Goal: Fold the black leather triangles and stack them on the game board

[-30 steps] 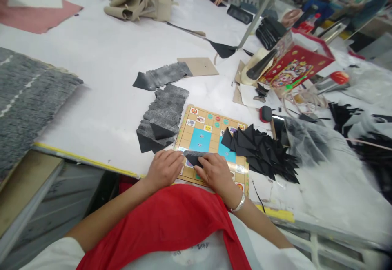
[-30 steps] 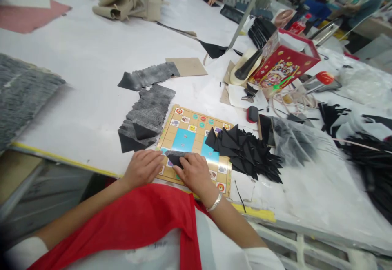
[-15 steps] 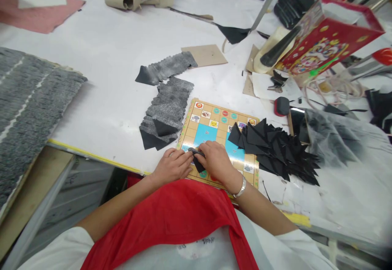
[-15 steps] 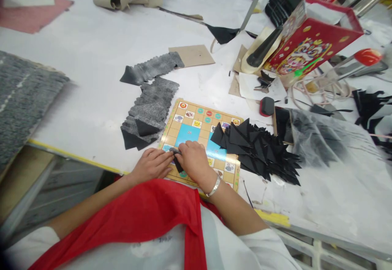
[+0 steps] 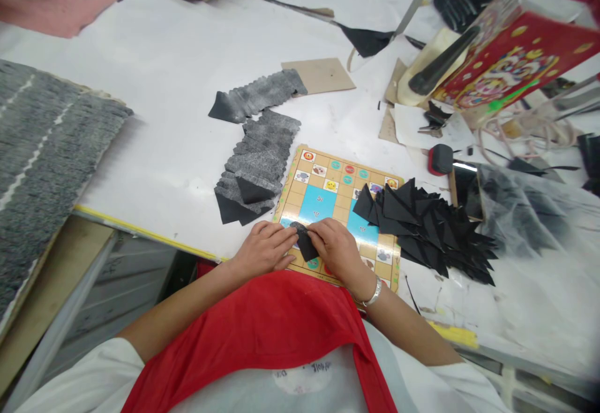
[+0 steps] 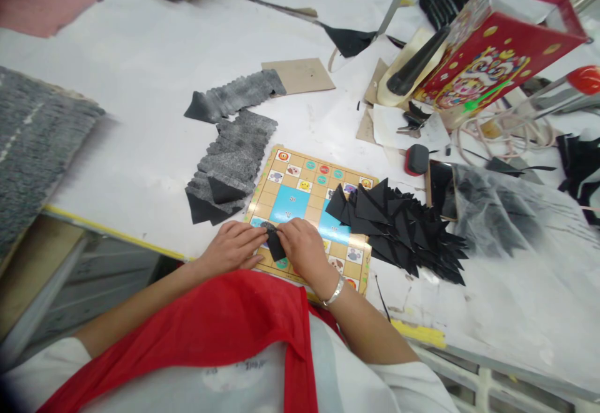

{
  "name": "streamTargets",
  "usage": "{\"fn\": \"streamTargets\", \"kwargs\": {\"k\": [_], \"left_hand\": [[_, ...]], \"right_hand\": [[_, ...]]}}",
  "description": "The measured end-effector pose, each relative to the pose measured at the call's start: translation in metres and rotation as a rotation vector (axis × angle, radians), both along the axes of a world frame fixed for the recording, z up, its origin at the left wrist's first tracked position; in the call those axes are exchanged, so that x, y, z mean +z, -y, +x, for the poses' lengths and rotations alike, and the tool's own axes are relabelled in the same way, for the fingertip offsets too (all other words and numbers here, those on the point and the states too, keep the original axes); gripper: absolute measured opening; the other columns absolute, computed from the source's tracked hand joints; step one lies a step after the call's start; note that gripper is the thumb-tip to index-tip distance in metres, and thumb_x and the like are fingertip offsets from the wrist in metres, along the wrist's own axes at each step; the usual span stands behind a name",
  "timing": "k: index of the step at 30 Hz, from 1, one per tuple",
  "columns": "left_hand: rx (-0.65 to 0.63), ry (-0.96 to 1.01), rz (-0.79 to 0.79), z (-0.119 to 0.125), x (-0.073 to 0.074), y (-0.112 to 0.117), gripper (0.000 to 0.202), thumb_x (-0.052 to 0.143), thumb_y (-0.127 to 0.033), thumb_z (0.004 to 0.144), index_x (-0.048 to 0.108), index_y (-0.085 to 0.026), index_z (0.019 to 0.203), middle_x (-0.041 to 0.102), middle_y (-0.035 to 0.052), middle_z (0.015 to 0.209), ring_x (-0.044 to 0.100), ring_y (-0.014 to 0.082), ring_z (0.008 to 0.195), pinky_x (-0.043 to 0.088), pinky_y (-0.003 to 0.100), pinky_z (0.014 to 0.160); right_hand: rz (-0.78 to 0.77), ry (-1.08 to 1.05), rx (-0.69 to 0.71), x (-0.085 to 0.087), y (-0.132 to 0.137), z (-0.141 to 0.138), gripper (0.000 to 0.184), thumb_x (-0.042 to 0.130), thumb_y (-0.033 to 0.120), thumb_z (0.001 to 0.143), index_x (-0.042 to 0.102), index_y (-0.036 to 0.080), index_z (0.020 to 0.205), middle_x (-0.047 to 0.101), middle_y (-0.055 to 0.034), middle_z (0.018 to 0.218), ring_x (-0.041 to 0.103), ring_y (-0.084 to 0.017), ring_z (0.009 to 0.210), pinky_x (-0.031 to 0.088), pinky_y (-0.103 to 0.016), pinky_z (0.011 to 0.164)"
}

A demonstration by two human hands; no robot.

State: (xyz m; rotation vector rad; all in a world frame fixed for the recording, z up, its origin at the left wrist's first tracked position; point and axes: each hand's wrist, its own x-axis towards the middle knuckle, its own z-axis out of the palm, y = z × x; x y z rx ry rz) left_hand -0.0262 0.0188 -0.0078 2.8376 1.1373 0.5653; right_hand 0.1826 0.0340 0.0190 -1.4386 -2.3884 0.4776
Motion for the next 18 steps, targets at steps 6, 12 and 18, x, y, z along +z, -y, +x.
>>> {"fn": "streamTargets", "kwargs": {"k": [6,12,18], "left_hand": [[0.072,0.074,-0.057,-0.0003,-0.0029,0.0013,0.039,0.051,-0.047,0.086,0.061,-0.021,0.113,0.06,0.0116,0.118,0.052,0.0252,0.106,0.04,0.04,0.089],[0.051,0.094,-0.036,-0.0021,-0.0002,-0.0007,0.042,0.048,-0.049,0.087,0.061,-0.018,0.112,0.063,0.0111,0.104,0.054,0.0252,0.102,0.042,0.039,0.086],[0.121,0.084,-0.002,0.0034,0.003,-0.0012,0.048,0.048,-0.047,0.088,0.053,-0.015,0.123,0.063,0.0118,0.101,0.056,0.0242,0.094,0.04,0.037,0.081]], "right_hand": [[0.092,-0.001,0.047,-0.0082,0.0059,0.0027,0.024,0.042,0.023,0.095,0.064,0.017,0.1,0.061,-0.0077,0.086,0.052,-0.019,0.083,0.04,-0.031,0.075],[0.114,0.026,0.008,-0.0096,0.0056,-0.0001,0.025,0.041,0.023,0.095,0.064,0.016,0.1,0.061,-0.008,0.086,0.052,-0.019,0.082,0.04,-0.03,0.074],[0.186,0.154,0.13,-0.0073,0.0111,0.0005,0.027,0.039,0.022,0.096,0.063,0.016,0.106,0.062,-0.0092,0.092,0.049,-0.021,0.082,0.037,-0.033,0.071]]}}
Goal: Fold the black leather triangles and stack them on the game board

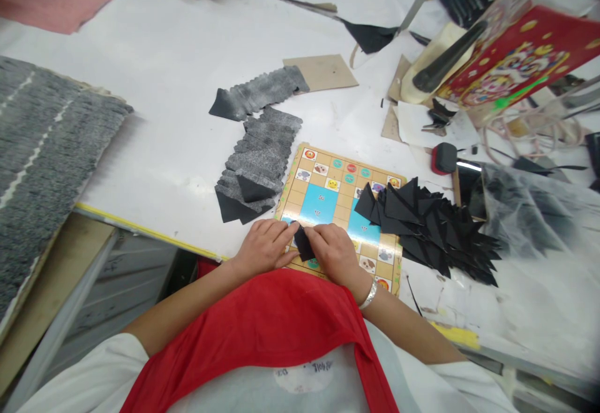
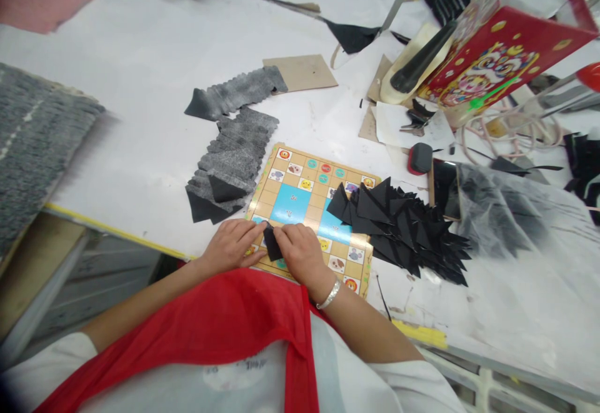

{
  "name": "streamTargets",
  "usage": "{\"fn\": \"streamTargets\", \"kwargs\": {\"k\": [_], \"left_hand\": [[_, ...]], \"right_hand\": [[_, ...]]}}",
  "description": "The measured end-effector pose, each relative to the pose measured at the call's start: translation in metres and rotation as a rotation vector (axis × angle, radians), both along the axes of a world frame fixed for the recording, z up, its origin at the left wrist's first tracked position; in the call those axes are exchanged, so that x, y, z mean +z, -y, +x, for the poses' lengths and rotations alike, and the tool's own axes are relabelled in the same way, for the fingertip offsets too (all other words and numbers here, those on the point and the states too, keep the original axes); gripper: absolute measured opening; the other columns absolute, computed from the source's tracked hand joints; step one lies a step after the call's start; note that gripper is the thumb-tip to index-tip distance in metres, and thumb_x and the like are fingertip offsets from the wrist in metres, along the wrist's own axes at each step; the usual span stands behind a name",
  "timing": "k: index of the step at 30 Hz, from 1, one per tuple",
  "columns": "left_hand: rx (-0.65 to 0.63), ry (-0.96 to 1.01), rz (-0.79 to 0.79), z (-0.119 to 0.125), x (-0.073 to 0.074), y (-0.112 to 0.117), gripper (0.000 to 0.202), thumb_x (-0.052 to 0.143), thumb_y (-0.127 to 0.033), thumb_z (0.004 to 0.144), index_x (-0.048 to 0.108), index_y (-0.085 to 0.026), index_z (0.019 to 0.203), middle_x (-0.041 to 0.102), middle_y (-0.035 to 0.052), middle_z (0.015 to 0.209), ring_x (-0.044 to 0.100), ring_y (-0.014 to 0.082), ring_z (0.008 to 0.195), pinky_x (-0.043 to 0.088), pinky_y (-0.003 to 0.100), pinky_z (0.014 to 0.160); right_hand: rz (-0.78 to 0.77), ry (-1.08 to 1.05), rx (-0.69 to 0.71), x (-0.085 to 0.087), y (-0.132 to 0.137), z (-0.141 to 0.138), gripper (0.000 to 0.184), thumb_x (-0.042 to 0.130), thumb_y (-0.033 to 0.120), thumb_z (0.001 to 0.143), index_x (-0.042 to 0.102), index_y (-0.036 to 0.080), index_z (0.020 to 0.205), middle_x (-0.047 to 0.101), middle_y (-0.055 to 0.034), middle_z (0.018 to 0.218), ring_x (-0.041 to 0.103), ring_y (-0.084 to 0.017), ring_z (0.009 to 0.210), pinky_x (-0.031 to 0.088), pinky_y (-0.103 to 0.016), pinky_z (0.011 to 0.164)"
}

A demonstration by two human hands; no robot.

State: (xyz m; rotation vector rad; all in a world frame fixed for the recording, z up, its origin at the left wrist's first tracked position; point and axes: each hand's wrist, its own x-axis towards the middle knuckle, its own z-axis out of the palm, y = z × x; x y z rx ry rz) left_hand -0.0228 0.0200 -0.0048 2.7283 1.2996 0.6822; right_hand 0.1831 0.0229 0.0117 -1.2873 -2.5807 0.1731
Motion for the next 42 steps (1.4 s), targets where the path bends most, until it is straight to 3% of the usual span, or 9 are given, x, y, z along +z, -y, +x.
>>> {"fn": "streamTargets", "kwargs": {"k": [7,19,33,42], "left_hand": [[-0.007,-0.13,0.003,0.0024,0.0025,-0.0008,0.048,0.045,-0.048,0.089,0.05,-0.021,0.128,0.062,0.0101,0.1,0.054,0.0245,0.093,0.037,0.037,0.078],[0.033,-0.098,0.13,0.0034,0.0032,0.0012,0.044,0.05,-0.047,0.087,0.06,-0.015,0.115,0.064,0.0104,0.1,0.054,0.0233,0.093,0.039,0.035,0.077],[0.04,-0.086,0.149,0.0042,0.0003,0.0011,0.045,0.051,-0.048,0.086,0.062,-0.012,0.11,0.065,0.0106,0.099,0.055,0.0237,0.092,0.04,0.035,0.076],[0.096,-0.04,0.029,-0.0007,-0.0023,0.0036,0.057,0.049,-0.055,0.085,0.057,-0.008,0.116,0.062,0.0155,0.113,0.056,0.0269,0.101,0.044,0.038,0.084]], "right_hand": [[0.044,0.099,0.112,0.0053,0.0035,-0.0003,0.028,0.039,0.024,0.095,0.063,0.014,0.106,0.061,-0.0099,0.09,0.046,-0.021,0.08,0.033,-0.035,0.068],[0.115,0.072,0.149,0.0028,0.0021,-0.0003,0.024,0.043,0.024,0.094,0.061,0.012,0.102,0.059,-0.0101,0.087,0.044,-0.021,0.079,0.031,-0.035,0.067],[0.123,0.06,0.172,0.0025,0.0015,-0.0004,0.022,0.045,0.026,0.093,0.062,0.011,0.097,0.059,-0.0092,0.084,0.044,-0.021,0.078,0.03,-0.035,0.065],[0.107,0.082,0.182,0.0067,0.0012,-0.002,0.024,0.043,0.026,0.094,0.06,0.011,0.099,0.058,-0.0092,0.084,0.043,-0.022,0.078,0.029,-0.035,0.065]]}}
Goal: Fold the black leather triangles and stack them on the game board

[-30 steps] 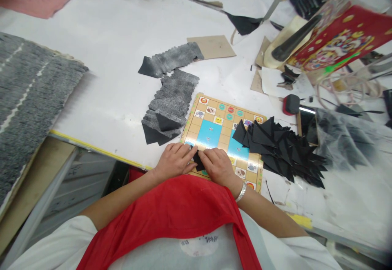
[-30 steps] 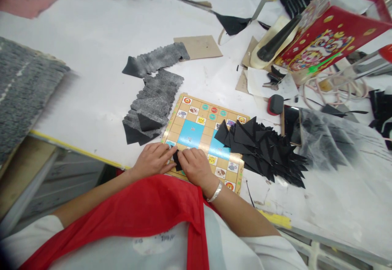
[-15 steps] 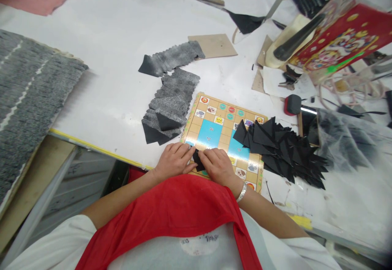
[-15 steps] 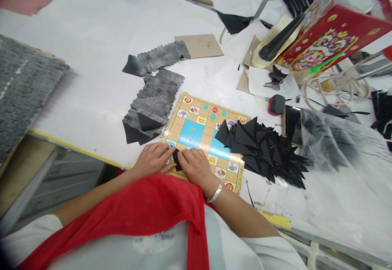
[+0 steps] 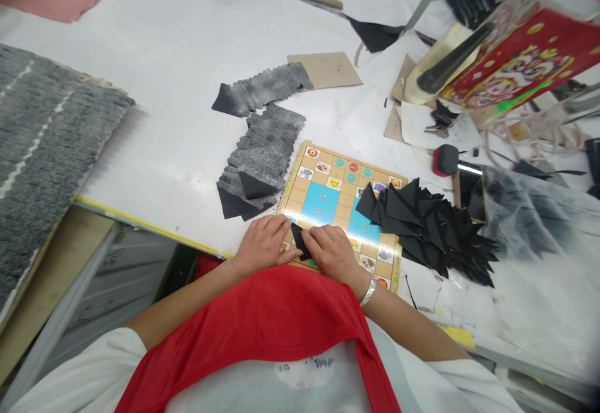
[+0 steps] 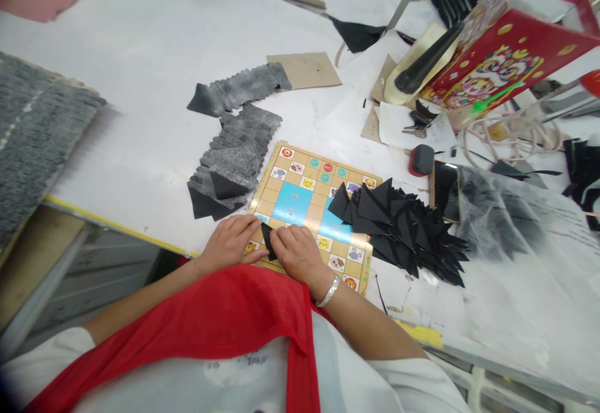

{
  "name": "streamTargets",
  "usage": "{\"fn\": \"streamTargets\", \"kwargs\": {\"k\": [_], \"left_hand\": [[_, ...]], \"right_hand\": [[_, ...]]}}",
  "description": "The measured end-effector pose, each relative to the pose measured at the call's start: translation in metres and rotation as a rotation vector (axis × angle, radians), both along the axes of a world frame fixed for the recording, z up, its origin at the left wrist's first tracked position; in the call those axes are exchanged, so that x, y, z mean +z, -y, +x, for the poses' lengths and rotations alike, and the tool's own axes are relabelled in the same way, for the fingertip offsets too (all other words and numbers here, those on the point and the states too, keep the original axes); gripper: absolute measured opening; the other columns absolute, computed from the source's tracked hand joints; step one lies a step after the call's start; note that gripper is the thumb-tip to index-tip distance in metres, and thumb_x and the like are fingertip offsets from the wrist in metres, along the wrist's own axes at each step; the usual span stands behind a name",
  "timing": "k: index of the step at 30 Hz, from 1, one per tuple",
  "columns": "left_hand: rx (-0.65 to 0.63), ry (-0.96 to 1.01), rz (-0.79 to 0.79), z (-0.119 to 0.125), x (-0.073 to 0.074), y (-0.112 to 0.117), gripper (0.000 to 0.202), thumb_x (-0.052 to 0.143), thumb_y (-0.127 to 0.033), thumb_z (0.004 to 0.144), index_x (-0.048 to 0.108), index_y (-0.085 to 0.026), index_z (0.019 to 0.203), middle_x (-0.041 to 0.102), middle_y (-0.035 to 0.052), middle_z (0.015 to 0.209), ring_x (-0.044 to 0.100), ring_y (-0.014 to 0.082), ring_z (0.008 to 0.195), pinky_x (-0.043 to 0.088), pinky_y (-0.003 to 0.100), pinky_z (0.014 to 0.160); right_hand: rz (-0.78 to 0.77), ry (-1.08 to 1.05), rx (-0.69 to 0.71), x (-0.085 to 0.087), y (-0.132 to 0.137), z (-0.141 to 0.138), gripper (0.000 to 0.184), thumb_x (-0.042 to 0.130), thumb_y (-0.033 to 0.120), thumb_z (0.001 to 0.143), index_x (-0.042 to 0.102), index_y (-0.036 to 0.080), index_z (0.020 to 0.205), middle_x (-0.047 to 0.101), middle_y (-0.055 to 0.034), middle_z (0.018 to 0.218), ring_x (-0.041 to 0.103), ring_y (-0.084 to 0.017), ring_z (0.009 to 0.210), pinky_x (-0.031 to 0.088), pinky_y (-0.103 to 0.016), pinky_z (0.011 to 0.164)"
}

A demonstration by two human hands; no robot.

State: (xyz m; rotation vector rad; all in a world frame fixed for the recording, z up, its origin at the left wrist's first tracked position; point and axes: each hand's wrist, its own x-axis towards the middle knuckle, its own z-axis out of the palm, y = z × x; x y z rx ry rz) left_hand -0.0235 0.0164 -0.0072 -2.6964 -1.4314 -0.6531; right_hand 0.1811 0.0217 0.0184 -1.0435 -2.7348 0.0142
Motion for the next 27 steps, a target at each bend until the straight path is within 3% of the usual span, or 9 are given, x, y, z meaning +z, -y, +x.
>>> {"fn": "streamTargets", "kwargs": {"k": [4,8,13,19,27], "left_hand": [[0.018,0.084,0.039,0.004,-0.002,0.005,0.058,0.047,-0.048,0.088,0.046,-0.007,0.129,0.057,0.0191,0.123,0.053,0.028,0.112,0.043,0.04,0.093],[-0.085,0.083,0.036,0.014,-0.004,0.008,0.049,0.045,-0.036,0.091,0.043,-0.007,0.13,0.063,0.0172,0.113,0.058,0.0256,0.108,0.045,0.038,0.095],[-0.124,0.057,0.074,0.015,-0.006,0.007,0.05,0.046,-0.031,0.091,0.039,-0.005,0.132,0.064,0.0177,0.111,0.06,0.0259,0.105,0.048,0.039,0.093],[-0.122,0.047,0.038,0.015,-0.007,0.008,0.053,0.046,-0.034,0.09,0.038,-0.006,0.135,0.063,0.0177,0.114,0.058,0.0261,0.108,0.047,0.039,0.094],[-0.123,-0.072,-0.013,0.019,-0.005,0.009,0.052,0.047,-0.05,0.088,0.057,-0.011,0.121,0.063,0.0178,0.115,0.057,0.0291,0.109,0.043,0.045,0.096]], "right_hand": [[0.009,0.0,-0.007,0.0,0.0,-0.002,0.023,0.043,0.024,0.094,0.061,0.011,0.099,0.058,-0.0088,0.084,0.043,-0.021,0.077,0.03,-0.035,0.065],[0.03,0.005,-0.003,-0.002,0.0,-0.002,0.023,0.045,0.023,0.093,0.061,0.01,0.103,0.059,-0.0086,0.083,0.043,-0.021,0.076,0.031,-0.035,0.064],[0.009,-0.062,-0.02,-0.005,0.003,0.015,0.025,0.042,0.019,0.095,0.06,0.011,0.11,0.063,-0.0093,0.091,0.047,-0.02,0.08,0.035,-0.033,0.068],[-0.024,-0.102,-0.015,-0.009,0.011,0.034,0.027,0.042,0.017,0.094,0.058,0.012,0.116,0.063,-0.0111,0.097,0.05,-0.019,0.083,0.039,-0.033,0.07],[-0.044,-0.055,-0.016,-0.005,0.017,0.038,0.028,0.044,0.016,0.093,0.058,0.009,0.116,0.061,-0.0128,0.1,0.049,-0.021,0.087,0.041,-0.034,0.074]]}}
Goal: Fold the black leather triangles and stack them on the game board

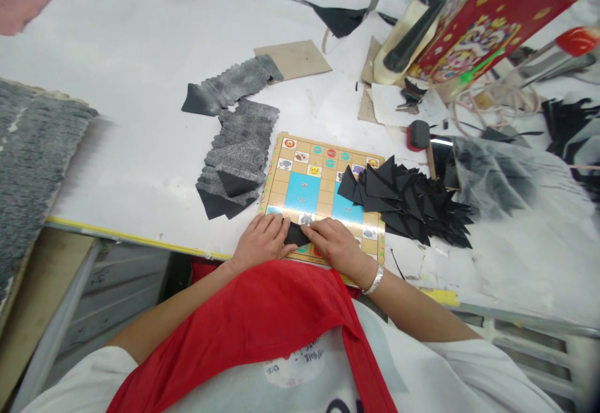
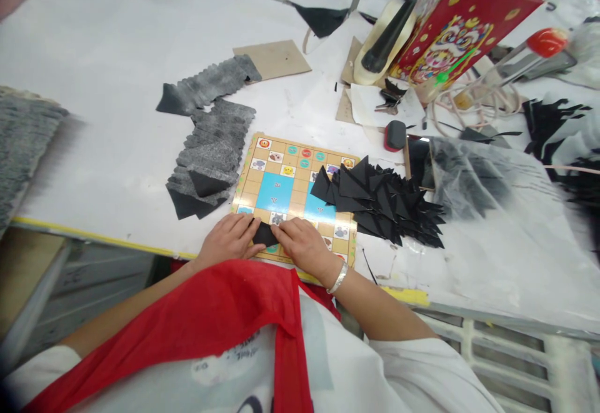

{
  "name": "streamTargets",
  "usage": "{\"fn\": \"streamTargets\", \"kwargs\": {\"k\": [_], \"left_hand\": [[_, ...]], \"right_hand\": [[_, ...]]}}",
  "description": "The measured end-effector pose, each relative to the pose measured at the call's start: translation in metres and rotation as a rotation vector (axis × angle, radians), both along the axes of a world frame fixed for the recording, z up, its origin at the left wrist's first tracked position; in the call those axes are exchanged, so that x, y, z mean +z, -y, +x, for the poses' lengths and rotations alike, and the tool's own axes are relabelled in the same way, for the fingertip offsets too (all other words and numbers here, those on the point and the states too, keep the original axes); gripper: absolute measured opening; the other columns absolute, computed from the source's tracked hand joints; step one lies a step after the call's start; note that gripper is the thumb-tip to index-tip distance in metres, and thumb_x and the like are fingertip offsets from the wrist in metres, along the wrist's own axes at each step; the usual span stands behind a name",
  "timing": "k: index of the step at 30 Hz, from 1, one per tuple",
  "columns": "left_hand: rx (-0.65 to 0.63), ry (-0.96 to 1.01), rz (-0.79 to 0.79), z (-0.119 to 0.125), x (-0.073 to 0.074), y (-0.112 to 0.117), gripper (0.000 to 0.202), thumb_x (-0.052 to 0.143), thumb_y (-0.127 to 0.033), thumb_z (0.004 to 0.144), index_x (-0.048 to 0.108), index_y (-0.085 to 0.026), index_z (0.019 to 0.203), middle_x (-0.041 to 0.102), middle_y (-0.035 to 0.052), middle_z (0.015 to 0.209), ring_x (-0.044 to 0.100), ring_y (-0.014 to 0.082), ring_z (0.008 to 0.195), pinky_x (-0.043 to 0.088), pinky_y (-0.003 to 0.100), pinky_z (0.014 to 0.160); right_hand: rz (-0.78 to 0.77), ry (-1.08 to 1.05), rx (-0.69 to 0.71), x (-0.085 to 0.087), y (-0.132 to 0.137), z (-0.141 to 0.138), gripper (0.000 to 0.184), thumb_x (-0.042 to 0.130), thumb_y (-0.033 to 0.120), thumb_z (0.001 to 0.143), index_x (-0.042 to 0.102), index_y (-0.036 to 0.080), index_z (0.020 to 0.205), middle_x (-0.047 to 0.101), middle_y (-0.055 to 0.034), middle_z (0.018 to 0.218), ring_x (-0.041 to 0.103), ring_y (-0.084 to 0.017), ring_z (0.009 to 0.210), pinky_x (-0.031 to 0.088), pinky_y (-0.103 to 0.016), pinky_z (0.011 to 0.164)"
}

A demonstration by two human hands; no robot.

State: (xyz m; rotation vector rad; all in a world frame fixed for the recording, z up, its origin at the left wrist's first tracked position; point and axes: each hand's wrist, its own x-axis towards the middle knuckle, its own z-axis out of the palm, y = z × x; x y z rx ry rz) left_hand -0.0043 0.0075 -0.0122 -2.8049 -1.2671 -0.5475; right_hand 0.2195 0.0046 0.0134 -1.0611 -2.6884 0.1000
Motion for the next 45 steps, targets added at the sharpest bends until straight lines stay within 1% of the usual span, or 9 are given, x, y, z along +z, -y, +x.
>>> {"fn": "streamTargets", "kwargs": {"k": [6,12,16,26,31,36,39,42,45], "left_hand": [[-0.004,-0.013,0.07,0.002,0.003,0.003,0.058,0.044,-0.055,0.088,0.056,-0.01,0.122,0.063,0.0186,0.115,0.051,0.0345,0.118,0.029,0.057,0.104],[-0.033,0.033,0.041,0.004,-0.008,0.005,0.066,0.044,-0.053,0.089,0.043,-0.005,0.134,0.053,0.0219,0.13,0.049,0.0312,0.122,0.036,0.045,0.103],[-0.017,-0.008,0.043,0.005,-0.008,0.007,0.07,0.044,-0.056,0.087,0.042,-0.006,0.135,0.052,0.0235,0.13,0.049,0.0328,0.122,0.037,0.045,0.102],[0.055,-0.001,-0.051,0.016,0.006,0.009,0.042,0.052,-0.039,0.088,0.053,-0.021,0.127,0.048,0.0171,0.136,0.044,0.0333,0.127,0.023,0.06,0.106],[-0.028,0.024,0.027,0.026,0.014,0.002,0.037,0.048,-0.027,0.091,0.051,-0.016,0.126,0.051,0.0147,0.135,0.042,0.0276,0.129,0.025,0.053,0.109],[0.022,0.008,0.0,0.029,0.029,0.002,0.039,0.053,-0.028,0.088,0.05,-0.021,0.126,0.042,0.0134,0.142,0.027,0.0318,0.137,0.008,0.066,0.108],[0.016,-0.002,-0.044,0.029,0.029,-0.001,0.043,0.056,-0.029,0.086,0.049,-0.019,0.127,0.041,0.016,0.142,0.031,0.0318,0.135,0.018,0.061,0.109],[-0.029,0.018,-0.115,0.031,0.017,-0.004,0.045,0.049,-0.03,0.089,0.047,-0.011,0.13,0.051,0.0189,0.133,0.049,0.0267,0.123,0.037,0.044,0.104],[-0.019,0.032,-0.131,0.031,0.005,-0.005,0.045,0.044,-0.032,0.091,0.047,-0.008,0.129,0.055,0.0184,0.128,0.052,0.0263,0.12,0.042,0.04,0.1]], "right_hand": [[0.018,0.011,-0.007,-0.002,0.008,0.011,0.026,0.045,0.016,0.093,0.058,0.01,0.114,0.061,-0.0118,0.099,0.048,-0.02,0.086,0.04,-0.033,0.073],[0.018,0.026,-0.01,-0.003,0.01,0.013,0.024,0.044,0.018,0.094,0.058,0.012,0.113,0.061,-0.0107,0.096,0.049,-0.019,0.084,0.039,-0.033,0.072],[0.019,0.039,-0.008,0.002,0.011,0.012,0.025,0.042,0.018,0.094,0.058,0.012,0.113,0.061,-0.0107,0.096,0.048,-0.019,0.085,0.038,-0.033,0.072],[0.027,0.042,-0.057,0.0,0.02,0.014,0.025,0.041,0.019,0.095,0.059,0.012,0.112,0.061,-0.0112,0.096,0.047,-0.02,0.085,0.038,-0.034,0.074],[0.058,0.036,-0.104,0.0,0.022,0.011,0.024,0.041,0.02,0.095,0.06,0.012,0.108,0.061,-0.0103,0.092,0.046,-0.02,0.082,0.036,-0.033,0.071],[0.06,0.021,-0.148,-0.002,0.024,0.013,0.024,0.041,0.02,0.095,0.06,0.012,0.107,0.061,-0.0104,0.093,0.046,-0.02,0.082,0.035,-0.034,0.071],[0.056,0.013,-0.159,-0.003,0.025,0.014,0.023,0.041,0.02,0.095,0.06,0.013,0.107,0.06,-0.0105,0.093,0.046,-0.02,0.082,0.034,-0.034,0.071],[0.049,0.01,-0.163,-0.002,0.026,0.014,0.023,0.041,0.019,0.095,0.06,0.013,0.107,0.06,-0.0104,0.093,0.046,-0.02,0.081,0.034,-0.034,0.07],[0.051,0.005,-0.166,-0.001,0.026,0.014,0.024,0.039,0.018,0.095,0.06,0.013,0.107,0.06,-0.0105,0.093,0.046,-0.02,0.081,0.034,-0.034,0.07]]}}
